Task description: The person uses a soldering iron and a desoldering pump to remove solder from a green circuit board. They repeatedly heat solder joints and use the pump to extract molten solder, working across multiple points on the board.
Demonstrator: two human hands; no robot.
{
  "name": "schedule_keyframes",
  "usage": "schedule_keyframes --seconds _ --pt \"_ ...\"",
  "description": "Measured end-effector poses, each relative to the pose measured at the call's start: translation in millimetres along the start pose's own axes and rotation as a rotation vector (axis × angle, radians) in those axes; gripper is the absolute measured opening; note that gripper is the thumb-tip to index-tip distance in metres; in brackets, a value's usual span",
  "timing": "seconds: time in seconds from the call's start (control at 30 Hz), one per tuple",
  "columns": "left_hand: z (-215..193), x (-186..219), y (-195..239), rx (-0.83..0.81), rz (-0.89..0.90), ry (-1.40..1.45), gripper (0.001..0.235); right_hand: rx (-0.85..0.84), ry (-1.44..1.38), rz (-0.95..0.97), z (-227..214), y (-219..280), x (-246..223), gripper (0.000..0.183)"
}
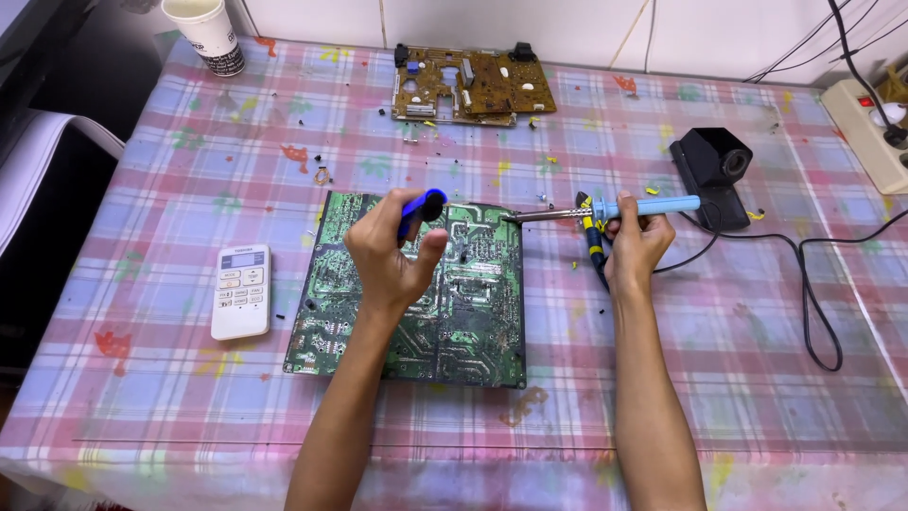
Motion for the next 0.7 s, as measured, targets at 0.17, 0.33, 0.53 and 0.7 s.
schedule_keyframes --seconds 0.17,0.33,0.53,0.7 --pt "0 -5 0 -0.001 -0.064 -0.102 0.050 -0.005 -0.007 -0.027 0 0 -7 0.014" --pt "-7 -3 0 0.047 -0.116 -0.018 0.041 -0.016 -0.025 -0.055 -1 4 -12 0.011" --pt "-20 4 -3 0.240 -0.186 0.256 0.033 -0.023 -0.028 -0.064 -2 1 -9 0.011" --pt "-15 4 -12 0.138 -0.399 0.490 0.039 -0.034 -0.053 -0.057 -4 -2 -4 0.010"
Point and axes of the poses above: each hand's wrist, its own y-axis away from the middle knuckle, its own z-axis out of the palm, x = y × z, the point moved 6 cm from there along -y, towards the middle knuckle, and after that the axes turned 9 degrees about x, right-handed, at the moved point
